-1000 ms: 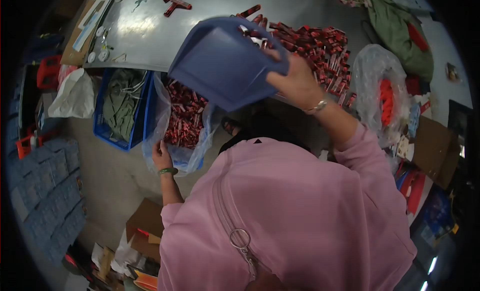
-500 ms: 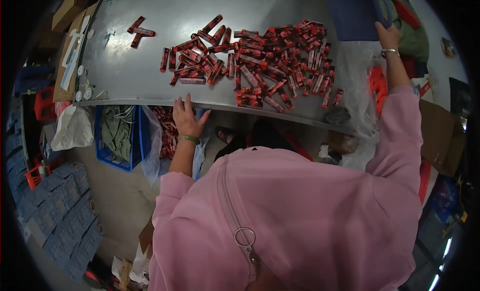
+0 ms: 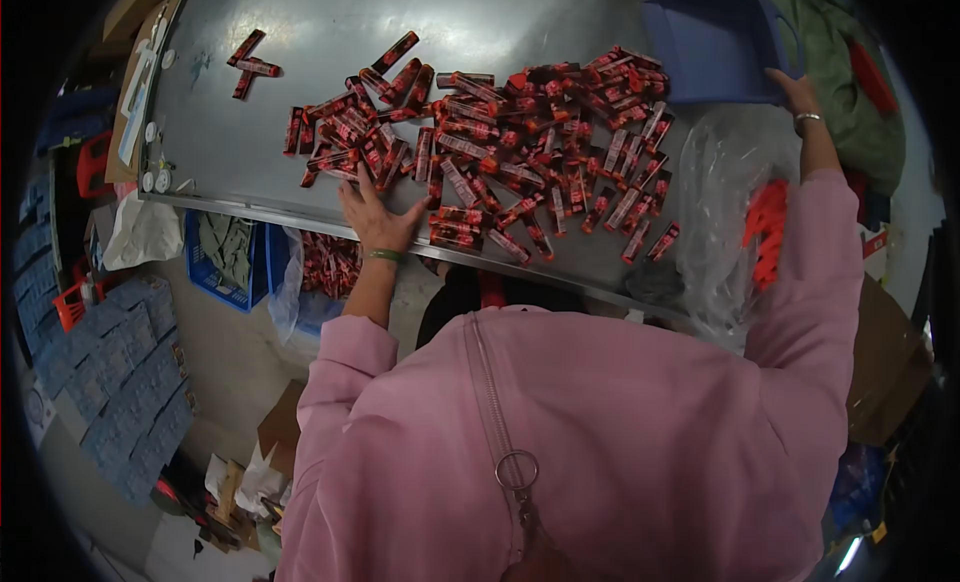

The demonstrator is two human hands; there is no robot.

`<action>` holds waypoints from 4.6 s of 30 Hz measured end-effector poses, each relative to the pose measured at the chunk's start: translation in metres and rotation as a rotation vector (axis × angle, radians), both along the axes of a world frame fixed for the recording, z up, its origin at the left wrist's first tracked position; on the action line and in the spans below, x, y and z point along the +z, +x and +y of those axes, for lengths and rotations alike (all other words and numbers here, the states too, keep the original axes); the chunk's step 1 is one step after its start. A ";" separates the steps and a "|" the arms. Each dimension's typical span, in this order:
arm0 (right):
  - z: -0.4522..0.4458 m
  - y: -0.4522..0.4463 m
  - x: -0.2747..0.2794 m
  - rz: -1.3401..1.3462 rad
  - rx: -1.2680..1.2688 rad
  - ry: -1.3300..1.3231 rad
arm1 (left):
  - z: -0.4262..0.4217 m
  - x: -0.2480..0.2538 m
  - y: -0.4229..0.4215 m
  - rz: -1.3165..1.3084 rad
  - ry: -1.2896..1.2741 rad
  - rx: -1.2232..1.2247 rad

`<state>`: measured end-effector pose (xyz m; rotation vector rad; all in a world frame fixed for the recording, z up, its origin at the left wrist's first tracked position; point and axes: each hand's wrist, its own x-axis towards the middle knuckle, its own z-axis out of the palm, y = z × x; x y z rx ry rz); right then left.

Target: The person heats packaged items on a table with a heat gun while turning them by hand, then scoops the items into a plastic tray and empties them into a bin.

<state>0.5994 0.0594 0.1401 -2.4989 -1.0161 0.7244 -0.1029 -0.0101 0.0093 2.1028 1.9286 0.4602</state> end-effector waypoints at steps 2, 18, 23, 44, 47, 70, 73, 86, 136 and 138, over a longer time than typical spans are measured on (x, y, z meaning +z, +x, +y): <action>-0.007 -0.011 0.000 0.174 0.012 0.122 | 0.001 0.000 0.017 -0.021 0.028 0.022; 0.001 -0.237 -0.090 0.868 0.048 0.178 | 0.029 0.004 0.123 -0.182 0.051 -0.057; 0.006 -0.263 -0.080 0.928 0.039 0.107 | 0.041 0.006 0.142 -0.359 0.056 0.002; -0.037 -0.222 -0.078 1.256 -0.306 0.286 | 0.094 0.077 0.200 -0.049 0.040 -0.255; -0.043 -0.234 -0.055 1.273 -0.287 0.296 | 0.084 0.096 0.180 -0.169 0.056 -0.231; -0.158 -0.711 -0.040 1.390 0.379 -0.464 | -0.223 0.145 -0.203 -0.090 -0.041 0.640; -0.178 -0.730 -0.068 1.300 0.325 -0.504 | -0.248 0.095 -0.215 -0.127 -0.154 0.674; -0.089 -0.860 -0.187 0.647 0.450 -0.617 | -0.182 -0.158 -0.328 -0.285 -0.360 0.699; -0.325 -0.244 0.101 -0.097 -0.433 0.588 | -0.018 0.056 0.251 -0.040 0.022 -1.509; -0.330 -0.240 0.096 -0.065 -0.429 0.612 | -0.018 0.047 0.257 -0.021 0.121 -1.528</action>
